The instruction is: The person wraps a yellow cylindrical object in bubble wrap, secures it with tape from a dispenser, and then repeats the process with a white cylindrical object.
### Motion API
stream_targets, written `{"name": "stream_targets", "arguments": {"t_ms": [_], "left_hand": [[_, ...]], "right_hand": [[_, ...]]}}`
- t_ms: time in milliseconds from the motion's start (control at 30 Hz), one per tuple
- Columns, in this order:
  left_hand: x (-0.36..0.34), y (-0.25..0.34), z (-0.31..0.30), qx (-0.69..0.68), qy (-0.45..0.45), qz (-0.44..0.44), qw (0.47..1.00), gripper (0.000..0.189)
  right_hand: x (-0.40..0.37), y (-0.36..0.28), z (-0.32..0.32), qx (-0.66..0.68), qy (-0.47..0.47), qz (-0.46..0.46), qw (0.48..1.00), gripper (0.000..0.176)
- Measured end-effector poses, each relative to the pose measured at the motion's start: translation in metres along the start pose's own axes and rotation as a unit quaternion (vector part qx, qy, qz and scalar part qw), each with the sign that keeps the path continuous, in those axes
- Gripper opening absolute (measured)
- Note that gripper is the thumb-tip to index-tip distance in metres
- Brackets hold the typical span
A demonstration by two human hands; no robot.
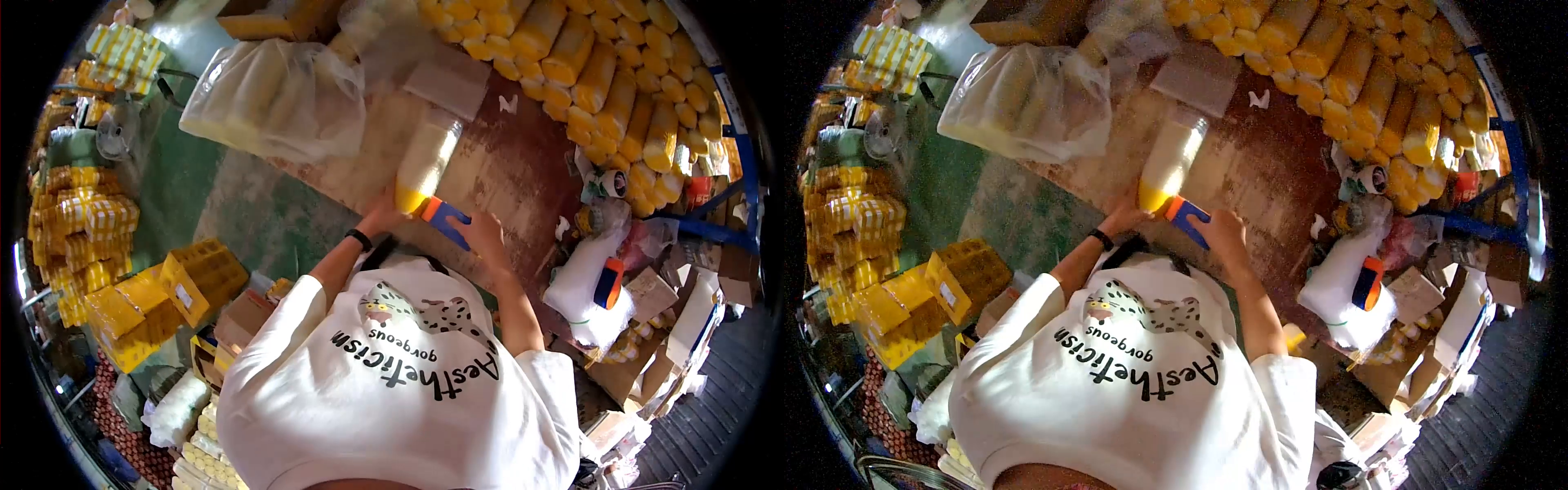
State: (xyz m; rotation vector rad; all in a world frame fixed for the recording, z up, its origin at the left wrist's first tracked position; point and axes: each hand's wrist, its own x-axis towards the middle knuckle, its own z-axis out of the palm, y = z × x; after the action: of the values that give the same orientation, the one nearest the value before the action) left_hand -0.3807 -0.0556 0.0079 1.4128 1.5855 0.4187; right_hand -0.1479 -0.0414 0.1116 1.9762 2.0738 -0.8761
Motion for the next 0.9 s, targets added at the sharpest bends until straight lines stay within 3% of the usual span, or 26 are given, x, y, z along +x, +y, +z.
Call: {"name": "stream_targets", "arguments": {"t_ms": [33,133,233,367,433,567,667,867,900], "left_hand": [[-0.002,-0.008,0.006,-0.055,-0.025,0.001,0.998,0.110],[-0.030,0.022,-0.017,0.170,0.052,0.091,0.980,0.107],[-0.036,0.018,0.003,0.216,0.113,0.158,0.957,0.097],[-0.016,0.018,0.026,0.236,0.206,0.128,0.941,0.094],[-0.012,0.016,0.032,0.211,0.216,0.122,0.945,0.094],[-0.015,0.024,0.026,0.252,0.169,0.121,0.945,0.093],[-0.017,0.025,0.025,0.268,0.155,0.135,0.941,0.095],[-0.013,0.031,0.021,0.254,0.136,0.140,0.948,0.095],[-0.013,0.033,0.020,0.255,0.125,0.136,0.949,0.095]], "right_hand": [[-0.002,-0.004,-0.003,-0.001,-0.021,0.012,1.000,0.060],[0.006,-0.016,-0.009,0.005,-0.006,-0.005,1.000,0.063],[0.013,-0.036,-0.018,-0.030,-0.006,-0.026,0.999,0.061],[0.019,-0.034,-0.012,-0.055,0.014,-0.042,0.998,0.059],[0.011,0.004,0.000,0.046,-0.010,0.009,0.999,0.060],[-0.029,0.020,-0.012,0.184,-0.078,0.117,0.973,0.061],[-0.032,0.034,0.001,0.196,-0.051,0.092,0.975,0.062],[-0.029,0.041,0.018,0.130,-0.096,0.102,0.981,0.063],[-0.024,0.039,0.028,0.128,-0.058,0.061,0.988,0.062]]}}
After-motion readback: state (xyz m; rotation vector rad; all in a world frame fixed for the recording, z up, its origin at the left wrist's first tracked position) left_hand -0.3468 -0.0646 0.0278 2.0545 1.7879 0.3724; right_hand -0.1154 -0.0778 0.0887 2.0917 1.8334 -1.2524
